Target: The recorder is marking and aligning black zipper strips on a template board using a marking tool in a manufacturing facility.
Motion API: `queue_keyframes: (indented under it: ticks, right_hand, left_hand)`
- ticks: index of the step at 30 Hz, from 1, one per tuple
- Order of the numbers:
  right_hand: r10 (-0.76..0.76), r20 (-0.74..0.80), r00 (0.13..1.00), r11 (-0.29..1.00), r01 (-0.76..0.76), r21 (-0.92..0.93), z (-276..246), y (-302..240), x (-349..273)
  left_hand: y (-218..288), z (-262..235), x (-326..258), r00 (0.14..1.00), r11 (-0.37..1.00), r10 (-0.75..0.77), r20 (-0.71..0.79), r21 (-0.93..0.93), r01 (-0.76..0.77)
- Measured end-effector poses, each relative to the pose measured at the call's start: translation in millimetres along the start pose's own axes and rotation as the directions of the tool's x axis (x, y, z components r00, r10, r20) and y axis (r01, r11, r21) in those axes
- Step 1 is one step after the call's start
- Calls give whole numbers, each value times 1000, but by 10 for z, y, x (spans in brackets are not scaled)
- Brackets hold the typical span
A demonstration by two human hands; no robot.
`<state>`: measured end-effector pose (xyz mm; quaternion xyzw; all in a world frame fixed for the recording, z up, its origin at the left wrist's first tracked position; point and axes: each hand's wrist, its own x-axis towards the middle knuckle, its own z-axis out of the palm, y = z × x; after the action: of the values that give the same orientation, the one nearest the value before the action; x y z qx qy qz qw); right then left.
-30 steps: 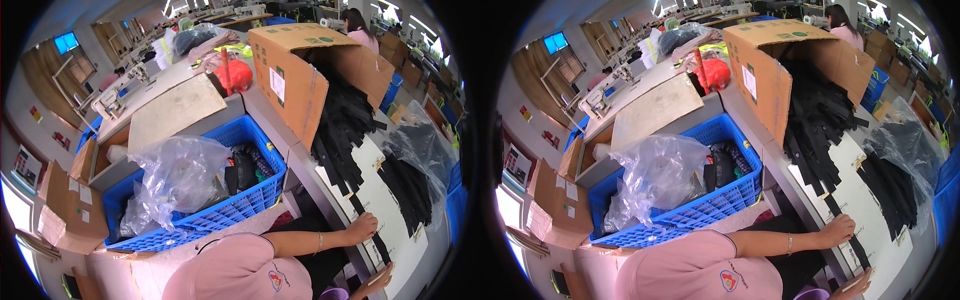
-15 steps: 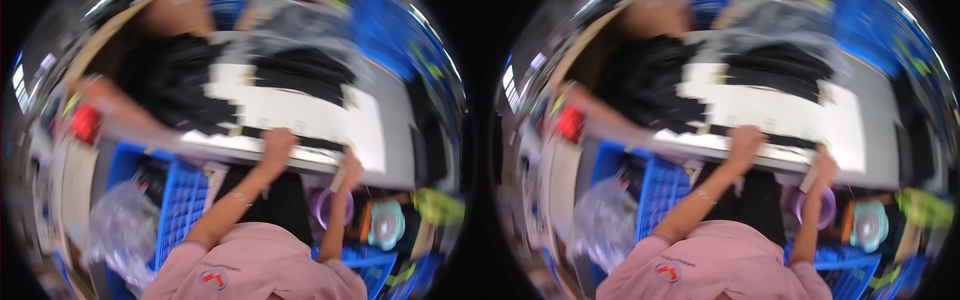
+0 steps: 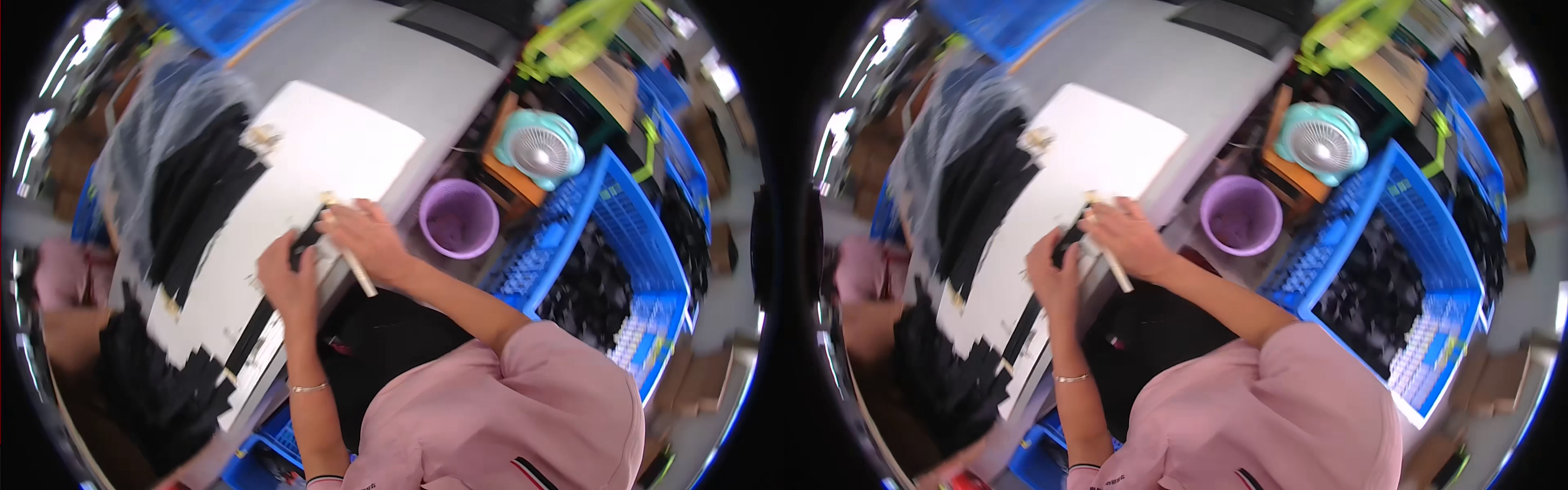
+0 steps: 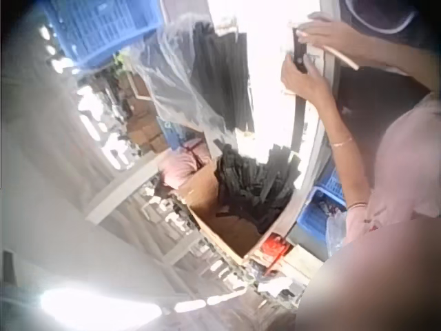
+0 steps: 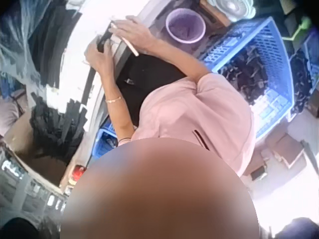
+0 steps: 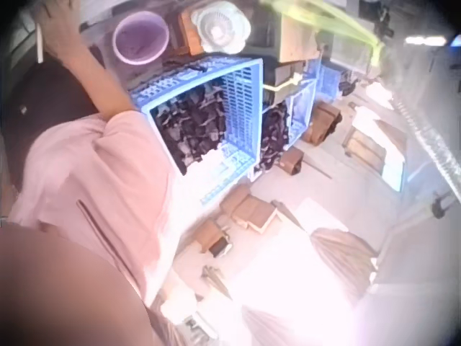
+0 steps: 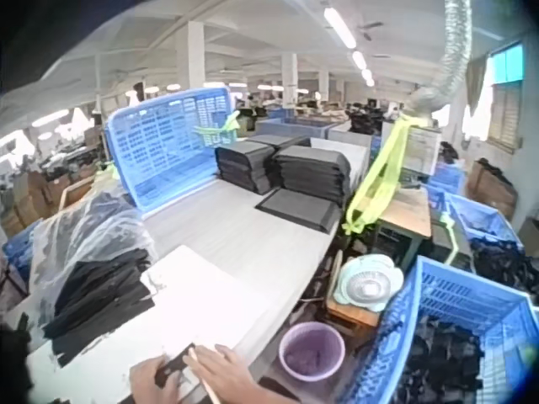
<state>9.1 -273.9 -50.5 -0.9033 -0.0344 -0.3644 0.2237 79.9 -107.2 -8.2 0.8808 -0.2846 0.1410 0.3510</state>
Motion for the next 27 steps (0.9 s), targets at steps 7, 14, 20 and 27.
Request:
queue_keyframes:
  ticks: [7, 14, 20, 27]
  right_hand:
    - [-9, -82, 997, 999, 13, 44, -39, 9, 18]
    - [-25, -145, 989, 999, 31, 39, 48, -13, 52]
    - [6, 8, 1000, 1000, -6, -30, 4, -15, 8]
    - [33, 5, 999, 998, -32, -58, -134, -21, 20]
  left_hand:
    - [110, -107, 309, 905, 887, -264, 333, -285, 363]
    - [250, -223, 507, 806, 837, -333, 490, -239, 492]
    - [210, -338, 570, 794, 904, -350, 497, -41, 425]
    - [99, -513, 334, 844, 915, -366, 392, -14, 404]
